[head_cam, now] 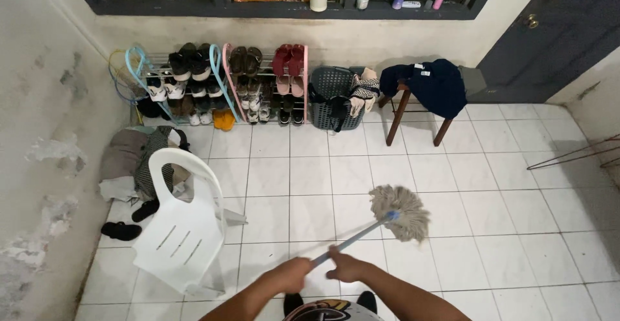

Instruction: The person mops a tiled floor using a string mop, moving back and forth across the room and around furniture. The person navigates around a white plastic chair, a shoe rack, and a wooden table while cleaning the floor surface.

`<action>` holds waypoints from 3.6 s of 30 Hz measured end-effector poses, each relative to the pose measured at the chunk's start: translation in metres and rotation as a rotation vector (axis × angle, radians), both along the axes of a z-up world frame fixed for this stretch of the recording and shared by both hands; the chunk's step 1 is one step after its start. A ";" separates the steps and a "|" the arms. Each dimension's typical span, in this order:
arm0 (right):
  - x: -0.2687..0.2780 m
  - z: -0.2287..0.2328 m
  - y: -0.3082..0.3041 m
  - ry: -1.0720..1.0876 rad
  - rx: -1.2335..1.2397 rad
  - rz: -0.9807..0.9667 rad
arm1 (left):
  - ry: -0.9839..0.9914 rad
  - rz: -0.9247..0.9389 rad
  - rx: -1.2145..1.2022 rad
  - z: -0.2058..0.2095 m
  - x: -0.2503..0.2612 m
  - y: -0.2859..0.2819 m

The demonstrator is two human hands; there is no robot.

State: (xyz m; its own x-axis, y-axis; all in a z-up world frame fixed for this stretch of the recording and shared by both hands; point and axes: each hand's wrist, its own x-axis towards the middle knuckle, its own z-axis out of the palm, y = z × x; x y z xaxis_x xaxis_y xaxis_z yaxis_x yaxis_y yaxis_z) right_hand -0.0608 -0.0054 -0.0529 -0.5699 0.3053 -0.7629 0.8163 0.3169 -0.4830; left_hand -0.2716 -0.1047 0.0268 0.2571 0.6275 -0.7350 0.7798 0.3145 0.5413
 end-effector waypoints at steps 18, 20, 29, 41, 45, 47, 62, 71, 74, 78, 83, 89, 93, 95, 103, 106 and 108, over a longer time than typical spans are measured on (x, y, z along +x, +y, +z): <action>0.022 -0.059 0.012 -0.104 0.160 0.067 | -0.019 -0.204 0.170 -0.032 0.036 0.000; 0.015 -0.062 0.011 -0.096 0.156 0.084 | -0.019 -0.156 0.127 -0.023 0.027 -0.003; -0.080 0.068 -0.041 0.038 -0.036 0.249 | 0.071 -0.022 0.121 0.040 -0.082 -0.063; -0.009 -0.065 -0.009 -0.102 0.121 0.087 | -0.049 -0.176 0.147 -0.068 0.002 -0.020; -0.005 -0.112 0.000 0.057 0.198 0.102 | -0.112 -0.202 0.244 -0.101 -0.016 -0.017; -0.036 -0.061 -0.020 0.039 0.122 0.112 | -0.106 -0.201 0.252 -0.069 -0.049 -0.038; 0.051 -0.104 0.030 0.027 0.201 -0.110 | -0.031 -0.364 0.315 -0.068 0.028 0.053; 0.100 -0.052 0.041 0.121 -0.012 -0.124 | -0.019 -0.441 0.205 -0.024 0.056 0.063; 0.111 0.001 0.044 0.181 -0.031 -0.025 | 0.047 -0.448 0.179 0.017 0.072 0.068; 0.159 0.006 0.068 0.140 -0.032 -0.020 | 0.084 -0.378 0.158 0.010 0.125 0.091; 0.250 -0.054 0.115 0.013 0.062 -0.169 | 0.026 -0.406 0.145 -0.043 0.240 0.143; 0.306 -0.066 0.124 -0.239 0.050 -0.155 | 0.018 -0.396 0.228 -0.061 0.302 0.179; 0.296 -0.091 0.105 0.010 0.025 -0.233 | 0.093 -0.386 0.385 -0.075 0.254 0.171; 0.290 -0.073 0.103 0.086 0.161 -0.299 | 0.075 -0.340 0.284 -0.023 0.242 0.153; 0.292 0.017 0.109 0.322 0.260 -0.183 | 0.015 -0.310 0.257 -0.008 0.286 0.176; 0.311 -0.016 0.135 0.244 0.303 -0.231 | 0.108 -0.335 0.084 -0.030 0.321 0.211; 0.330 -0.050 0.154 0.124 0.355 -0.202 | 0.103 -0.513 0.297 -0.078 0.341 0.226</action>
State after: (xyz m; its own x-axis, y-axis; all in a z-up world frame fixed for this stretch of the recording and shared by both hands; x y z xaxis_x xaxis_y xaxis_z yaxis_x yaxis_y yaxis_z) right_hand 0.2688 0.1487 -0.1030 -0.5527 0.6515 -0.5197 0.8214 0.3206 -0.4717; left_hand 0.0691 0.1216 -0.0511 0.5184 0.6245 -0.5843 0.8450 -0.2693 0.4619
